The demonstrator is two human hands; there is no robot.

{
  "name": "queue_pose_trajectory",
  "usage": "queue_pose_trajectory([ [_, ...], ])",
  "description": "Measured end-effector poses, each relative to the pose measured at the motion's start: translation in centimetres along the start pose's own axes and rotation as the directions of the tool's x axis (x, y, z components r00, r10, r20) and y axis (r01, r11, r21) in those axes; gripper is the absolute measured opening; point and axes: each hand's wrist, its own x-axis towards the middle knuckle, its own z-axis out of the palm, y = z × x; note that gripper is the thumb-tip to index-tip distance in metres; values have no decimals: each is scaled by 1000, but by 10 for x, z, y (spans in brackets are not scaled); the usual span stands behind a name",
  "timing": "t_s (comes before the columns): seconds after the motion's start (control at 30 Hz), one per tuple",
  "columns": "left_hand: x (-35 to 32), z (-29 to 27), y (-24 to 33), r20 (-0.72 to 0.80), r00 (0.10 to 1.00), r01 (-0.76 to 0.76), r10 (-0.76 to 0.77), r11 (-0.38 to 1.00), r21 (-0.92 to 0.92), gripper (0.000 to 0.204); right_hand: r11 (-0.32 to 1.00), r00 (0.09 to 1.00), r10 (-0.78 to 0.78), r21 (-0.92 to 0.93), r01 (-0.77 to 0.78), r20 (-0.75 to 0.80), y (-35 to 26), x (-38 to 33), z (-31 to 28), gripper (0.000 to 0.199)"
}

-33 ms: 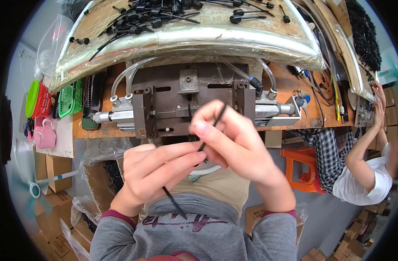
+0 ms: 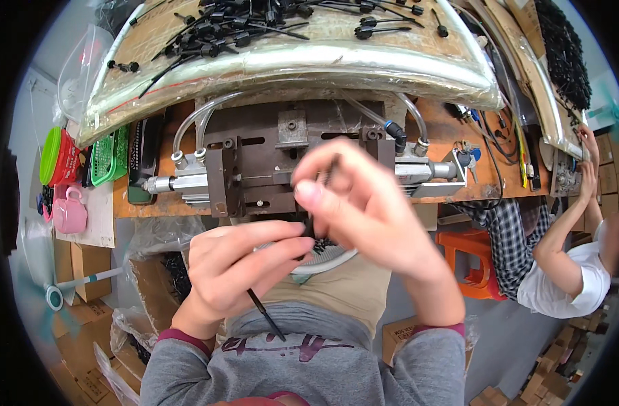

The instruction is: Insert black plastic cable tie components into a pneumatic machine for processing and bundling.

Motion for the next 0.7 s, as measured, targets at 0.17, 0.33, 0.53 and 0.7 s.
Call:
queue_pose_trajectory([
  [0.17,-9,8,-2,11,968,247,-251,959,142,26,260,689,-724,-936,237,-27,-47,79,-67,32],
  [0.33,-18,35,-4,86,968,201,-235,935,292,25,-201,852,-514,-980,-1,105,-60,165,-139,67],
  [0.53,-9,36,-8,88,964,217,-250,935,282,25,-96,984,-118,-985,-142,-131,-86,207,-114,68],
  [0.7,-8,37,-9,98,970,190,-223,944,268,26,-323,991,-135,-945,-47,-3,-84,198,-126,43],
])
